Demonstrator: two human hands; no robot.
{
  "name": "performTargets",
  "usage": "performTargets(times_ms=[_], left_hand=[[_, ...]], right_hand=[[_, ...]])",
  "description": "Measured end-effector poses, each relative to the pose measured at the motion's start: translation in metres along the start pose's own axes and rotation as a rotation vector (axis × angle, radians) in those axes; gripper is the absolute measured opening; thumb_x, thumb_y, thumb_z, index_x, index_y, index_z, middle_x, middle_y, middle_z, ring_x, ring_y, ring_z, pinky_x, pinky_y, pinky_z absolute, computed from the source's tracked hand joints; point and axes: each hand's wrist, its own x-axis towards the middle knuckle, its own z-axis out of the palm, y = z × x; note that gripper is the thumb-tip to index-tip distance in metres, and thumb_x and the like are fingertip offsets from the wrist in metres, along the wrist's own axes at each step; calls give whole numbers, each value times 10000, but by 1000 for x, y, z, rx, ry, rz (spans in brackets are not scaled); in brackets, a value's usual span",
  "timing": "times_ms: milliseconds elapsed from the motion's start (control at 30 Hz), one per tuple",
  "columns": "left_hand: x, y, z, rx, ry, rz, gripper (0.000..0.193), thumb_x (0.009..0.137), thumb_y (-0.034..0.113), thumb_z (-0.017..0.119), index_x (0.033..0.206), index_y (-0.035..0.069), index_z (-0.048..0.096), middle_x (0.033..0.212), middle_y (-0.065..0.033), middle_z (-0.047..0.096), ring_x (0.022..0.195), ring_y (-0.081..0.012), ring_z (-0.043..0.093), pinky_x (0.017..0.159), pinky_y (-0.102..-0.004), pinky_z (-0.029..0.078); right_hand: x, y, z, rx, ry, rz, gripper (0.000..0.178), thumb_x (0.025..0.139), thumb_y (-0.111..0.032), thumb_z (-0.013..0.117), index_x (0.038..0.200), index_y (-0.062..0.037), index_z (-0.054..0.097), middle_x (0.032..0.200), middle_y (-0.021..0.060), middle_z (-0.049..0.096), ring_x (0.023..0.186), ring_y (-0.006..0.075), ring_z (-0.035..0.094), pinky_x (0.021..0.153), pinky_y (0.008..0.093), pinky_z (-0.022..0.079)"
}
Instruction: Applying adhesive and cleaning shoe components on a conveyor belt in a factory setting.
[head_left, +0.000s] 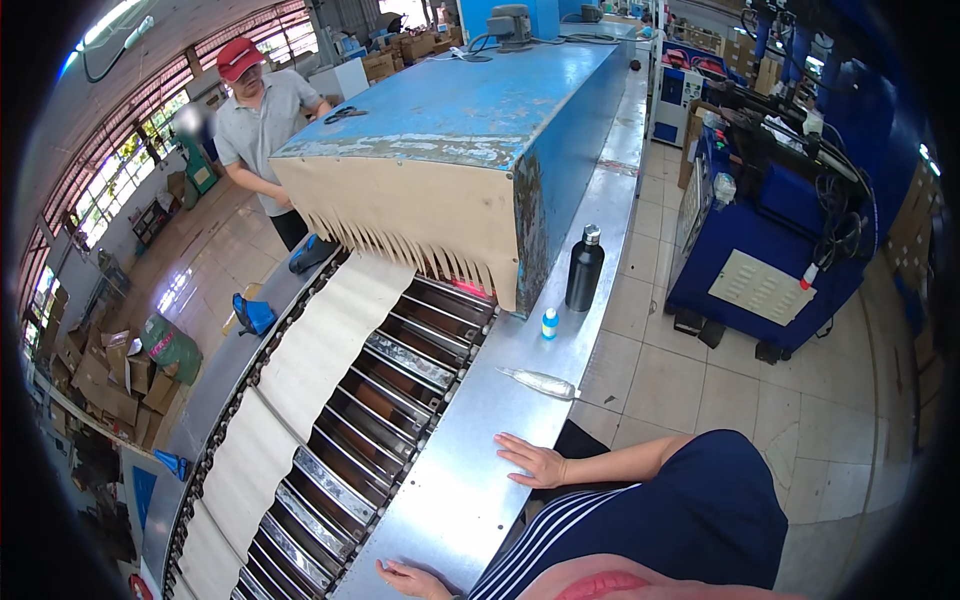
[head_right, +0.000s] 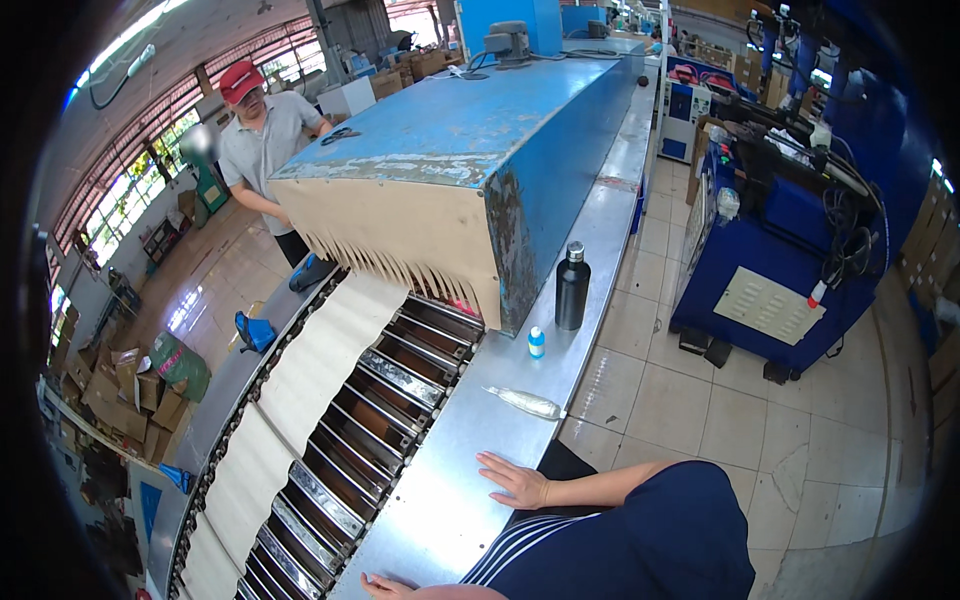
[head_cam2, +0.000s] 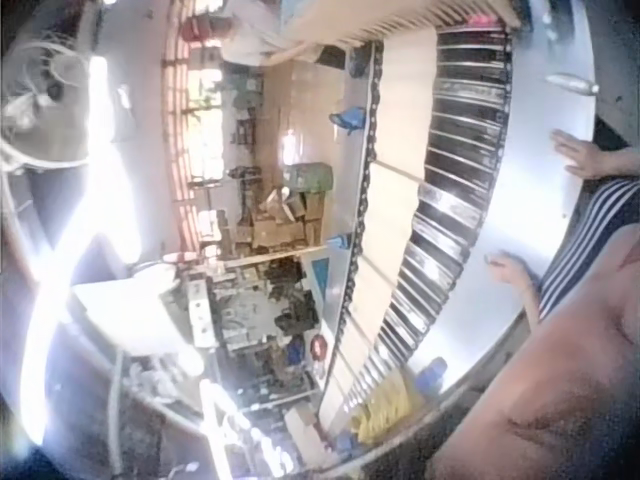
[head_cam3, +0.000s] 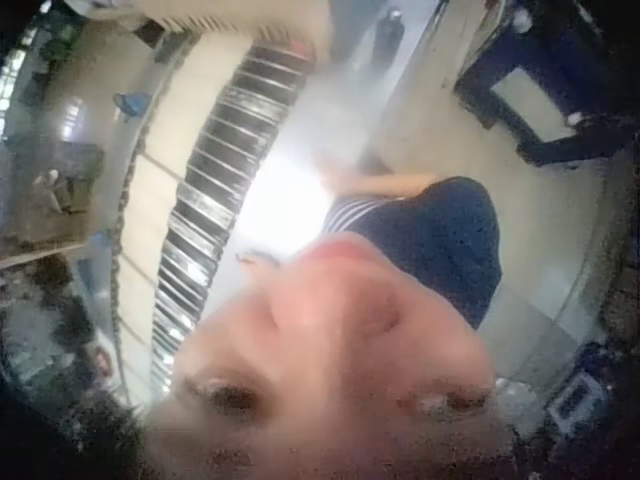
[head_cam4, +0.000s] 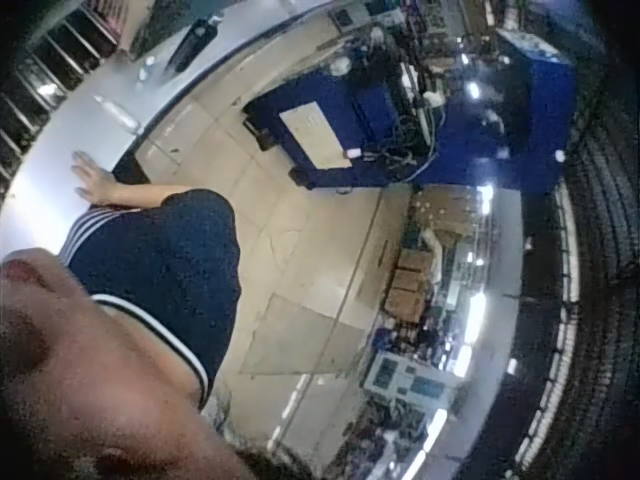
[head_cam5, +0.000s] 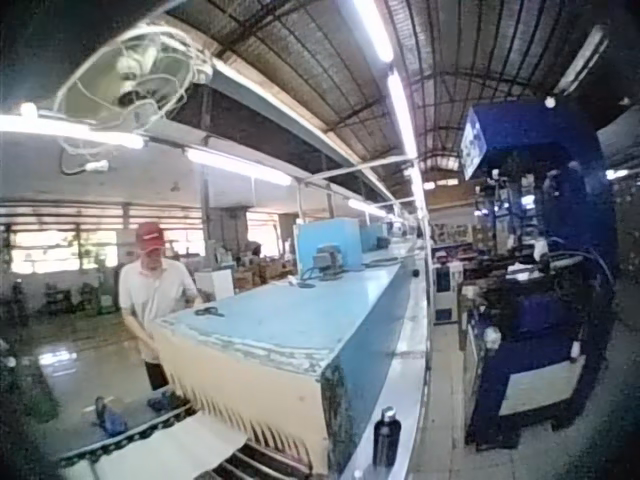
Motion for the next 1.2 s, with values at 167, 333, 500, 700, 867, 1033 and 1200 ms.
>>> performTargets(times_ms=[167, 333, 500, 700, 867, 1033, 1200], left_hand=[[1, 1, -1, -50, -25, -24, 431, 1041, 351, 458, 1195, -1, 652, 1030, -220, 715, 882, -376, 687, 772, -462, 556], [0, 6, -5, -116, -77, -59, 444, 1050, 342, 435, 1227, -18, 626, 1057, -247, 701, 926, -388, 677, 819, -472, 546], [5, 20, -16, -213, -178, -180, 458, 1052, 347, 433, 1227, -34, 618, 1069, -253, 700, 945, -399, 673, 825, -484, 535], [6, 25, -21, -240, -209, -184, 506, 1061, 397, 419, 1312, -19, 563, 1213, -255, 644, 1083, -396, 629, 909, -480, 499], [0, -21, 11, -597, -179, -185, 601, 1053, 450, 470, 1360, -66, 476, 1187, -298, 658, 1073, -432, 659, 898, -457, 528], [-38, 34, -87, -490, -238, -377, 599, 1000, 473, 571, 1360, -6, 554, 1269, -237, 645, 1158, -364, 621, 1023, -435, 476], [-70, 25, -81, -408, -393, -444, 597, 999, 473, 569, 1341, -17, 553, 1252, -249, 644, 1148, -376, 621, 1015, -442, 479]], right_hand=[[1, -1, 0, 3, 1, 4, 561, 948, -163, 647, 1411, 89, 455, 1568, 271, 330, 1476, 405, 311, 1183, 427, 333], [0, 3, 1, 24, -22, 11, 560, 952, -158, 640, 1416, 92, 452, 1564, 275, 338, 1475, 403, 316, 1180, 425, 335], [0, 5, 3, 22, -13, 22, 554, 951, -149, 639, 1415, 91, 457, 1566, 268, 341, 1475, 399, 318, 1176, 419, 341], [0, 6, 4, 13, -15, 35, 559, 948, -144, 640, 1422, 85, 451, 1568, 258, 343, 1477, 383, 322, 1170, 408, 352], [1, 7, 3, -22, -16, 17, 589, 937, -152, 639, 1441, 68, 427, 1595, 247, 295, 1481, 380, 314, 1139, 393, 395], [1, 8, 2, -16, -15, 21, 589, 932, -144, 641, 1442, 61, 430, 1598, 236, 298, 1481, 377, 316, 1135, 392, 402], [1, 8, 3, -21, -9, 37, 573, 931, -141, 641, 1434, 52, 444, 1595, 226, 310, 1480, 372, 320, 1133, 390, 404]])
